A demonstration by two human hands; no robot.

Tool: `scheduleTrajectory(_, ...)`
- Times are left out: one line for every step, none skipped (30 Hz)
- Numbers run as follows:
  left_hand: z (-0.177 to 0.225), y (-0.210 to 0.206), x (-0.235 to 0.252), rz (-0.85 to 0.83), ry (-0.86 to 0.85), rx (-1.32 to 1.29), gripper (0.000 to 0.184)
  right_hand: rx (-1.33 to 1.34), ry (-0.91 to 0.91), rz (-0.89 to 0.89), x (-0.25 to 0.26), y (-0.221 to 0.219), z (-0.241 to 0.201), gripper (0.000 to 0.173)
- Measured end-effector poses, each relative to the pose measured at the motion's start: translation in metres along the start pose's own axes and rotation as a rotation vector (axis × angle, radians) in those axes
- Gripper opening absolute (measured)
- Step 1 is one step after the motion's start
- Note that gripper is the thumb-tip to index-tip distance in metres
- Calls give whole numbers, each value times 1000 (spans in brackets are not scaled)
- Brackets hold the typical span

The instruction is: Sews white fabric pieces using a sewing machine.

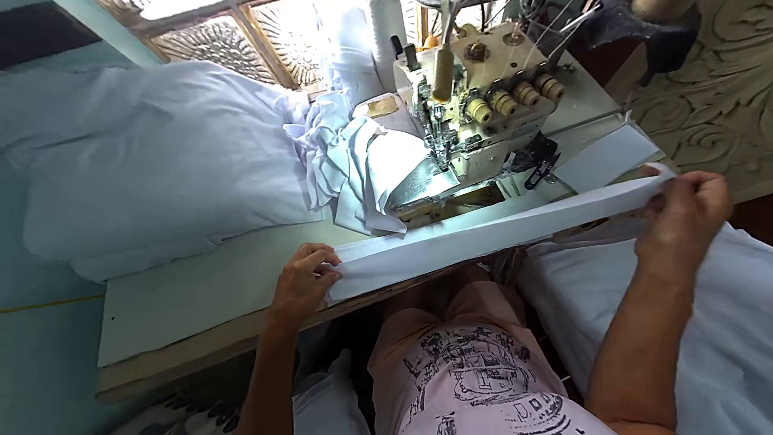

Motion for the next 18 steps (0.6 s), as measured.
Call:
scheduleTrajectory(-1, 0, -1, 13, -10, -11, 17, 140, -8, -22, -1, 3, -9, 8)
scheduleTrajectory(-2, 0, -2, 23, -18, -19, 19, 258, 1, -53, -2, 7, -18, 11)
scheduleTrajectory(-3, 1, -3, 29, -24, -22, 21, 346, 24, -77, -4, 10, -26, 15)
scheduleTrajectory(-4, 1, -3, 35, -38, -21, 21, 405, 55, -88, -5, 13, -33, 17)
scheduleTrajectory(-4, 1, -4, 43, -50, -18, 19, 433, 85, -88, -6, 16, -37, 18)
scheduleTrajectory(-3, 1, -4, 57, -54, -19, 18, 429, 100, -76, -8, 17, -41, 17)
scheduleTrajectory(-4, 2, -5, 77, -56, -27, 16, 400, 94, -52, -9, 18, -44, 16)
scheduleTrajectory(-5, 3, -7, 99, -55, -50, 14, 347, 73, -27, -11, 17, -46, 15)
scheduleTrajectory(-7, 5, -8, 116, -45, -96, 12, 274, 54, -19, -12, 14, -46, 14)
scheduleTrajectory(-11, 8, -11, 125, -26, -170, 8, 182, 44, -32, -13, 9, -45, 12)
scheduleTrajectory(-15, 10, -13, 127, -1, -268, 4, 73, 51, -61, -14, 4, -42, 11)
scheduleTrajectory(-20, 14, -17, 127, 16, -374, 3, -43, 66, -103, -15, -3, -39, 15)
scheduleTrajectory(-26, 18, -20, 128, 19, -465, 6, -143, 80, -154, -17, -12, -35, 22)
scheduleTrajectory(-31, 25, -25, 136, 10, -537, 10, -226, 91, -214, -19, -22, -32, 26)
scheduleTrajectory(-36, 34, -30, 164, 1, -598, 13, -281, 99, -283, -24, -33, -33, 27)
scheduleTrajectory(-40, 46, -36, 218, -3, -663, 17, -314, 109, -355, -31, -46, -36, 28)
scheduleTrajectory(-44, 61, -43, 282, -9, -713, 21, -325, 126, -420, -39, -60, -40, 27)
scheduleTrajectory(-47, 79, -50, 349, -23, -738, 23, -319, 152, -476, -50, -74, -45, 25)
Point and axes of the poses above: each hand's wrist, its own x-axis towards the middle knuckle, its own y-axis out of the back of the hand, z = x × y, the point moved 7 cm from there along x, towards the middle knuckle, and after that the axes turned 14 degrees about -x, right-handed, at the moved point
